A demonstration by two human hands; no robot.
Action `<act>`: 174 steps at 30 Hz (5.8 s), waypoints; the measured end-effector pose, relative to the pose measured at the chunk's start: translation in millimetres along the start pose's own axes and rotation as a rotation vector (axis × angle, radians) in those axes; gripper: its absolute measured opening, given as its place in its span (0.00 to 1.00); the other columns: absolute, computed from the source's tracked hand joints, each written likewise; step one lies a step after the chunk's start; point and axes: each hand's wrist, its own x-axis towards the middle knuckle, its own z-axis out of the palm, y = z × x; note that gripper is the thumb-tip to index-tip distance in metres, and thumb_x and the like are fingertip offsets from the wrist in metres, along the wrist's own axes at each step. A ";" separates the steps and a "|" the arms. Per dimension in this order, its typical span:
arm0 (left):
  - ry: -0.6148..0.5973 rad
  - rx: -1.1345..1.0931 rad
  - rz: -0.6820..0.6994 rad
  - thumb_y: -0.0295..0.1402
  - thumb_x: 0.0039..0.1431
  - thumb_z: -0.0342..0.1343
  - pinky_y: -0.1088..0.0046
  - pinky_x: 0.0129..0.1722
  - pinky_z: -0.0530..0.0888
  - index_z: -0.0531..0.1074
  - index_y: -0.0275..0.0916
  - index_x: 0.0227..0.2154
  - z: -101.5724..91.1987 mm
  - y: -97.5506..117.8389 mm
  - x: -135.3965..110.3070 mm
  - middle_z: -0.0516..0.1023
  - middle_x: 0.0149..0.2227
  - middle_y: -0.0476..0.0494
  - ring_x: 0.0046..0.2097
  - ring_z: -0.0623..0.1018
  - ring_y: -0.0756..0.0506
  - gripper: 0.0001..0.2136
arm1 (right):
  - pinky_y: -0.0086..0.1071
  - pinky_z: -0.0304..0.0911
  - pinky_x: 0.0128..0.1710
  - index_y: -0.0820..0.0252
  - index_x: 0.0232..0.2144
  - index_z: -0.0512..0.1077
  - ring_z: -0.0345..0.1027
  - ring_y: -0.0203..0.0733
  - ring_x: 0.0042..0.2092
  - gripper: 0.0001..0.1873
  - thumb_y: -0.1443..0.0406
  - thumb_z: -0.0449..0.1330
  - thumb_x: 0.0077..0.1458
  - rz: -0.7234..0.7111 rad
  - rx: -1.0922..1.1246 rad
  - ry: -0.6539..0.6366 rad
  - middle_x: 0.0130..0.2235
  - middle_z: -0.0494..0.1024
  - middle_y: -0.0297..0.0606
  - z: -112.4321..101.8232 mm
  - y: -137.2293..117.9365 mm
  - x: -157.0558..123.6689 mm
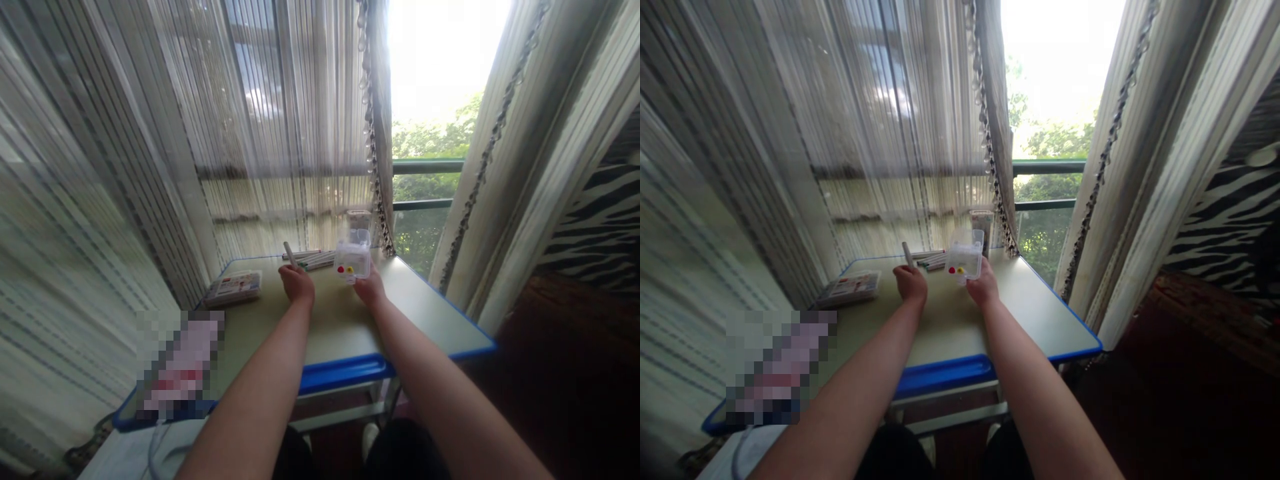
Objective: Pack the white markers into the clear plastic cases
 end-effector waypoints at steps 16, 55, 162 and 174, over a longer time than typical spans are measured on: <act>0.229 -0.393 1.012 0.26 0.60 0.42 0.60 0.47 0.70 0.59 0.37 0.46 -18.5 26.9 -37.2 0.67 0.41 0.37 0.47 0.69 0.43 0.11 | 0.38 0.67 0.39 0.56 0.38 0.67 0.70 0.45 0.37 0.17 0.64 0.61 0.41 0.002 -0.041 0.005 0.37 0.76 0.39 -0.8 -7.4 1.5; 0.010 -0.027 0.873 0.42 0.56 0.54 0.64 0.43 0.64 0.71 0.39 0.32 -24.2 32.0 -46.3 0.75 0.34 0.42 0.41 0.71 0.41 0.11 | 0.39 0.67 0.36 0.59 0.35 0.66 0.69 0.43 0.34 0.15 0.62 0.60 0.42 -0.037 -0.017 0.020 0.35 0.75 0.40 3.6 0.7 4.4; -0.575 0.525 0.364 0.32 0.56 0.43 0.60 0.49 0.66 0.71 0.38 0.43 10.6 2.2 -37.2 0.72 0.48 0.37 0.51 0.69 0.38 0.16 | 0.47 0.67 0.40 0.59 0.38 0.66 0.69 0.50 0.39 0.19 0.62 0.60 0.39 -0.142 -0.148 -0.032 0.38 0.74 0.44 0.7 -5.7 -2.4; -0.589 0.550 0.365 0.31 0.57 0.43 0.61 0.49 0.66 0.70 0.38 0.45 9.0 6.0 -34.6 0.71 0.50 0.37 0.52 0.68 0.39 0.16 | 0.44 0.67 0.39 0.58 0.37 0.66 0.68 0.47 0.37 0.19 0.63 0.60 0.39 -0.147 -0.117 0.034 0.36 0.74 0.42 1.5 -4.9 -2.7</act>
